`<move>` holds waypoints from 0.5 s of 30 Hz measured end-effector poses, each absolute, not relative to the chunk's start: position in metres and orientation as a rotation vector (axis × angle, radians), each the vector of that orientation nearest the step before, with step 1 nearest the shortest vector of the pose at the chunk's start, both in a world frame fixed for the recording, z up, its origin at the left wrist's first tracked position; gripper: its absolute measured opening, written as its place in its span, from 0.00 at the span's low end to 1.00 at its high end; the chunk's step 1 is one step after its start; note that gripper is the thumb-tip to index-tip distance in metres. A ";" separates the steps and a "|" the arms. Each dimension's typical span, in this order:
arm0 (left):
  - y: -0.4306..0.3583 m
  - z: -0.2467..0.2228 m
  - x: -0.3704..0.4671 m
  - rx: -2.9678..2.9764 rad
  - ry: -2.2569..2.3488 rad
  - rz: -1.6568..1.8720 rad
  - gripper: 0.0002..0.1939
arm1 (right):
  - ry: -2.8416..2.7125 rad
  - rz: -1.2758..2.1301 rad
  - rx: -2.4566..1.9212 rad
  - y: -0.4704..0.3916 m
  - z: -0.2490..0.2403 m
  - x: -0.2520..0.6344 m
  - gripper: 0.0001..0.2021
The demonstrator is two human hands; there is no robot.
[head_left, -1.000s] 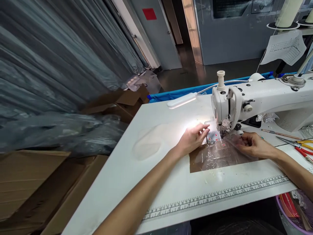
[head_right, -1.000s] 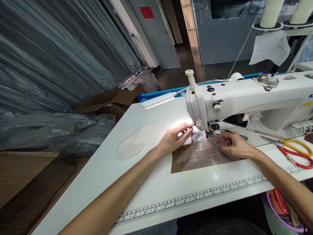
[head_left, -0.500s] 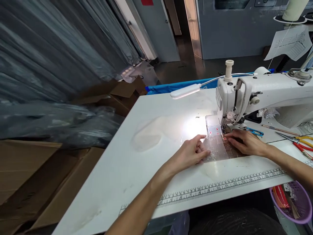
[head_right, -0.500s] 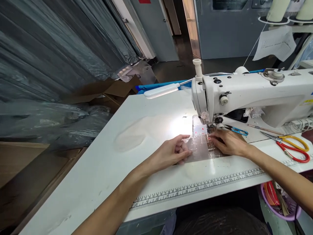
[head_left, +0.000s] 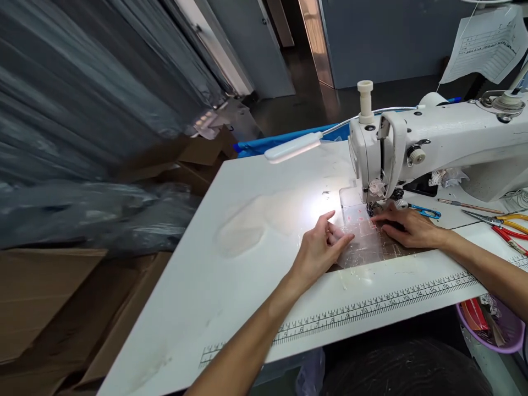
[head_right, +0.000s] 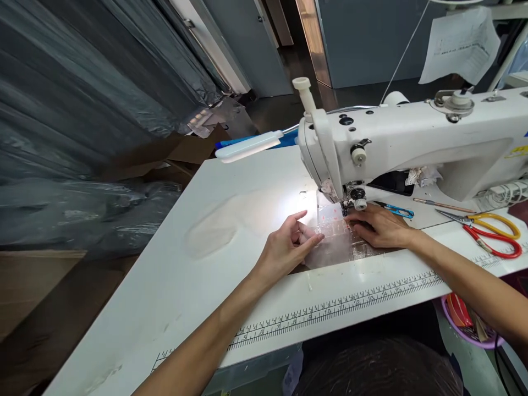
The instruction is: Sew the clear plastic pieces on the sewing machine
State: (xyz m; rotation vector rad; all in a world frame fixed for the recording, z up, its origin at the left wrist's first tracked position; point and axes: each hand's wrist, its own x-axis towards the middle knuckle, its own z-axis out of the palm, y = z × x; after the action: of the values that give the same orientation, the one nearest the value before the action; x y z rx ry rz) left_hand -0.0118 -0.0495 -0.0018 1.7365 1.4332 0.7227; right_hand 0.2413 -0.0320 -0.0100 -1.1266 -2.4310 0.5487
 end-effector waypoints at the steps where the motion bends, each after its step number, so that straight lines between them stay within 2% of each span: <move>1: -0.049 -0.002 -0.012 1.718 1.427 0.729 0.31 | -2.376 0.604 -1.134 -0.033 -0.011 0.243 0.17; 4: -0.046 -0.002 -0.016 1.609 1.395 0.698 0.28 | -2.386 0.644 -1.086 -0.034 -0.015 0.246 0.18; 15: -0.041 -0.001 -0.018 1.447 1.375 0.687 0.30 | -2.551 0.364 -0.988 -0.039 -0.018 0.242 0.18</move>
State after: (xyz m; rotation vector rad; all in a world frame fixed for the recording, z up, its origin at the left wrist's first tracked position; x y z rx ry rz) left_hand -0.0178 -0.0410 -0.0007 1.4470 1.3753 0.6872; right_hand 0.2417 -0.0391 -0.0180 -0.9880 -2.5506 0.3639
